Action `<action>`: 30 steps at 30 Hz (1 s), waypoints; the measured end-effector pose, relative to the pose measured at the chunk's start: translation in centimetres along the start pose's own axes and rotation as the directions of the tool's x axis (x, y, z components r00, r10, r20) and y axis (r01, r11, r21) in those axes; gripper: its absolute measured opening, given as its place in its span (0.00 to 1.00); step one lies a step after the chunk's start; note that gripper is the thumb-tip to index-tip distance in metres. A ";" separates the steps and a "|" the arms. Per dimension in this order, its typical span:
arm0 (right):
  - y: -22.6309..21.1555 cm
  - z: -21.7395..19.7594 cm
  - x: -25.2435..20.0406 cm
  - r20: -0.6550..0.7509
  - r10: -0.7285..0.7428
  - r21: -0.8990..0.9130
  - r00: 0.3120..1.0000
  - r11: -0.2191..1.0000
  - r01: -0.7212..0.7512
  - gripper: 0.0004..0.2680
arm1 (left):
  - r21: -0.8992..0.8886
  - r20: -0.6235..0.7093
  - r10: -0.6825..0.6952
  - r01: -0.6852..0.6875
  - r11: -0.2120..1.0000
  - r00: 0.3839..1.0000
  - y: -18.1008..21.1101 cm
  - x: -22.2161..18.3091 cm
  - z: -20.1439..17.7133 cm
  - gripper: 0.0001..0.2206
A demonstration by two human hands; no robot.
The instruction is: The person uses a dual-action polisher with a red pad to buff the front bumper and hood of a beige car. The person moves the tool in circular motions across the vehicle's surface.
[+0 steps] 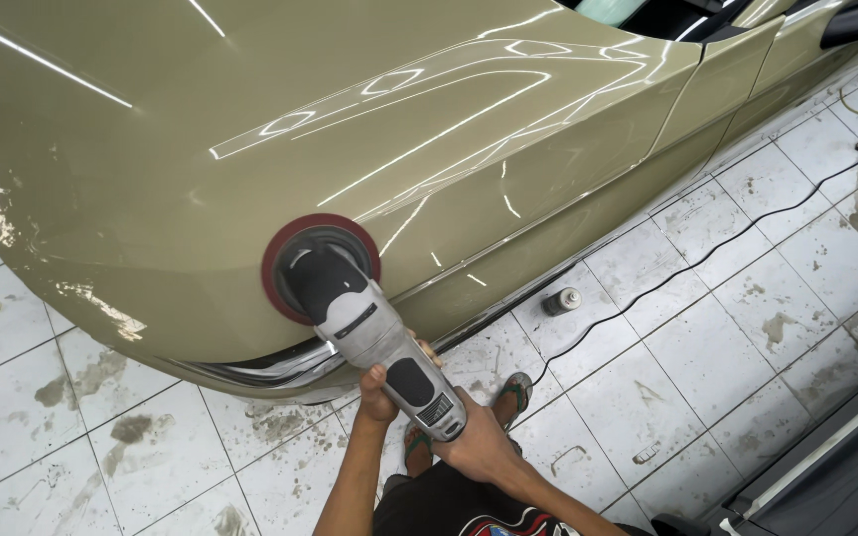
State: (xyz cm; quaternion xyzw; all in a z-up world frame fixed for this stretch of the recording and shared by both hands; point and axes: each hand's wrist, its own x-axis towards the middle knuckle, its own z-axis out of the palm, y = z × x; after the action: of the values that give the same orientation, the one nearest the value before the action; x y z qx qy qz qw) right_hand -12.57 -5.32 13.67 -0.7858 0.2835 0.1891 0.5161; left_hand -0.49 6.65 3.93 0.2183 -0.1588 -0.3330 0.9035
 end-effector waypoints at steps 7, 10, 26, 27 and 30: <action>-1.3 0.0 -1.1 0.114 -0.014 -0.129 0.993 0.991 0.029 0.14 | -0.121 -0.011 0.085 -0.086 0.989 0.996 0.7 -2.8 0.8 0.33; 0.0 -0.8 -1.1 0.131 -0.041 -0.197 0.990 0.978 0.066 0.14 | -0.083 -0.057 0.124 -0.128 0.988 0.991 -0.8 -3.0 1.1 0.35; 7.4 -7.6 2.4 -0.221 0.286 0.332 0.932 0.921 -0.204 0.12 | 0.416 0.026 -0.060 0.044 0.908 0.998 -11.6 9.9 3.3 0.24; 7.9 -8.0 2.8 -0.254 0.281 0.399 0.926 0.902 -0.164 0.12 | 0.485 -0.033 -0.056 0.065 0.872 0.998 -12.9 10.6 2.5 0.25; 8.5 -9.8 3.7 -0.267 0.263 0.500 0.927 0.860 -0.100 0.06 | 0.530 -0.022 -0.071 0.072 0.845 0.997 -13.9 13.9 5.3 0.24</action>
State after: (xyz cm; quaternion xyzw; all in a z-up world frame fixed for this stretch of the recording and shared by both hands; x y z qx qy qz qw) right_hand -15.15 -17.86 9.38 -0.6234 0.4764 0.0293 0.6192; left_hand -0.03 -13.72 3.49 0.4651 -0.2354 -0.3095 0.7953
